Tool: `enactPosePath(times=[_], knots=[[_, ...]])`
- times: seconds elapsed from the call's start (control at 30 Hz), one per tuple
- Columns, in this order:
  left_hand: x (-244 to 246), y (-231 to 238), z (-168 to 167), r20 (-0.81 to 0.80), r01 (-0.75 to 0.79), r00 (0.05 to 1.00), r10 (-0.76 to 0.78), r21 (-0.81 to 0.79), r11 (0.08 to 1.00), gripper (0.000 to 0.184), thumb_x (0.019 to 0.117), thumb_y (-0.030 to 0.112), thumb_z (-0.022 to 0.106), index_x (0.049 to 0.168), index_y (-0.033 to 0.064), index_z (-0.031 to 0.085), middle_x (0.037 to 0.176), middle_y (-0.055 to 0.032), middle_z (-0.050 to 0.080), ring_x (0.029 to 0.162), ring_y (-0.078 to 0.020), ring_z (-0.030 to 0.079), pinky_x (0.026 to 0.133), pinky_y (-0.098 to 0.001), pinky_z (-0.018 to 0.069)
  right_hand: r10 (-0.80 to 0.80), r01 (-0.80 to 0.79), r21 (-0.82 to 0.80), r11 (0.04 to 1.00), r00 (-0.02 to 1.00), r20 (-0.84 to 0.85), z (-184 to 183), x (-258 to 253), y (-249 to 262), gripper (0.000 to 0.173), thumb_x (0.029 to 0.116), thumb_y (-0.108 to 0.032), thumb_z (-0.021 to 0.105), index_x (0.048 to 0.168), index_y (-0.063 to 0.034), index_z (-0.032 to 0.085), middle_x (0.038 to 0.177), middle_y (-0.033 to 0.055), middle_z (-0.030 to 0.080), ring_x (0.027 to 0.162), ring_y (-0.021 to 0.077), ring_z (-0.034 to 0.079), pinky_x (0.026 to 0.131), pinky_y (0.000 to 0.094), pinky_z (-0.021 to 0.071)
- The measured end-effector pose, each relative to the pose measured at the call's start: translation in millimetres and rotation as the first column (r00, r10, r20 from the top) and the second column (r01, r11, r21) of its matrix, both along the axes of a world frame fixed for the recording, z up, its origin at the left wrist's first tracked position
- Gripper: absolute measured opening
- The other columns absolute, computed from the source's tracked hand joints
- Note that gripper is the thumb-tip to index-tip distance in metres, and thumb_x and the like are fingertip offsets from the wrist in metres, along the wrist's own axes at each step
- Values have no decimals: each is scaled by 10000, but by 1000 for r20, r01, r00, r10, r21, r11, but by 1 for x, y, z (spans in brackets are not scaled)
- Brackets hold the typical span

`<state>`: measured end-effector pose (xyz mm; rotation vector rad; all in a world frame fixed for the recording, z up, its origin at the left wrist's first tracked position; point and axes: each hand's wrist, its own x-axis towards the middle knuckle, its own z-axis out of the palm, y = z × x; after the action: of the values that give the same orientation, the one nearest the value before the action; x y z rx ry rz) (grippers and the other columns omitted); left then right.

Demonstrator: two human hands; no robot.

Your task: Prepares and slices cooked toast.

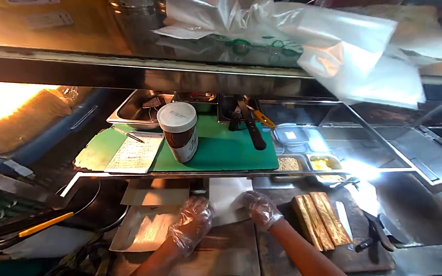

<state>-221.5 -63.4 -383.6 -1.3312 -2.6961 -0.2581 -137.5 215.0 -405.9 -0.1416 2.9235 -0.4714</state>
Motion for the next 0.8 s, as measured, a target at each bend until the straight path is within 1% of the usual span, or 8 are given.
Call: enactPosePath(times=[0.03, 0.1, 0.23, 0.3, 0.47, 0.6, 0.73, 0.8], knots=[[-1, 0, -10, 111, 18, 994, -4, -125, 992, 283, 978, 254, 521, 1079, 126, 752, 1181, -105, 724, 1178, -324, 649, 1040, -533, 487, 8, -11, 16, 1000, 977, 214, 1, -7, 1, 420, 1006, -145, 527, 1417, -103, 601, 1506, 125, 548, 1440, 317, 461, 1200, 529, 361], [-1, 4, -18, 198, 9, 979, 37, -226, 974, 312, 976, 268, 499, 1118, 130, 740, 1228, -107, 703, 1215, -322, 626, 1065, -526, 465, -6, -20, 63, 998, 921, 388, 4, -13, -2, 437, 976, -149, 578, 1407, -82, 594, 1489, 155, 550, 1422, 350, 469, 1178, 567, 371], [20, 27, 0, 265, -4, 963, 38, -128, 992, 476, 938, 402, 522, 1371, 244, 641, 1353, -36, 660, 1289, -260, 591, 1095, -511, 446, 11, -35, 51, 998, 917, 399, 8, -13, -12, 351, 972, -140, 578, 1304, -59, 658, 1379, 180, 623, 1328, 378, 555, 1112, 593, 439], [27, 46, 2, 433, 54, 899, 68, -263, 963, 586, 947, 496, 522, 1454, 202, 559, 1422, -77, 607, 1358, -292, 529, 1173, -531, 355, 22, -58, 65, 996, 892, 452, 9, -15, -21, 309, 985, -149, 565, 1252, -39, 675, 1322, 219, 643, 1271, 425, 585, 1054, 648, 461], [24, 59, -26, 546, 51, 802, 242, -467, 883, 342, 1016, 288, 478, 1231, 110, 676, 1224, -151, 696, 1193, -373, 640, 1019, -587, 496, -4, -54, 98, 994, 855, 519, -15, -20, -23, 321, 1012, -269, 542, 1192, -48, 690, 1231, 227, 680, 1184, 448, 631, 963, 683, 495], [23, 63, -16, 571, 48, 749, 336, -553, 832, 327, 1013, 275, 481, 1178, 83, 689, 1208, -173, 699, 1153, -393, 660, 949, -612, 529, 32, -60, 44, 997, 877, 480, 3, -8, -28, 615, 1043, -554, 429, 1265, -30, 663, 1327, 223, 643, 1315, 410, 562, 1117, 629, 411], [14, 71, -20, 637, 87, 691, 341, -542, 836, 373, 944, 323, 572, 1226, 98, 665, 1288, -156, 662, 1224, -374, 615, 998, -619, 493, 49, -104, 97, 990, 889, 456, -9, 12, -35, 323, 998, -137, 551, 1257, 17, 666, 1302, 222, 662, 1329, 400, 550, 1269, 553, 209], [5, 79, -39, 766, 35, 565, 306, -393, 919, 548, 888, 406, 675, 1370, 153, 620, 1380, -116, 621, 1312, -317, 556, 1092, -577, 440, 41, -86, 83, 993, 897, 441, -11, 12, -36, 359, 980, -115, 574, 1310, 8, 645, 1335, 200, 656, 1357, 375, 532, 1289, 543, 125]])
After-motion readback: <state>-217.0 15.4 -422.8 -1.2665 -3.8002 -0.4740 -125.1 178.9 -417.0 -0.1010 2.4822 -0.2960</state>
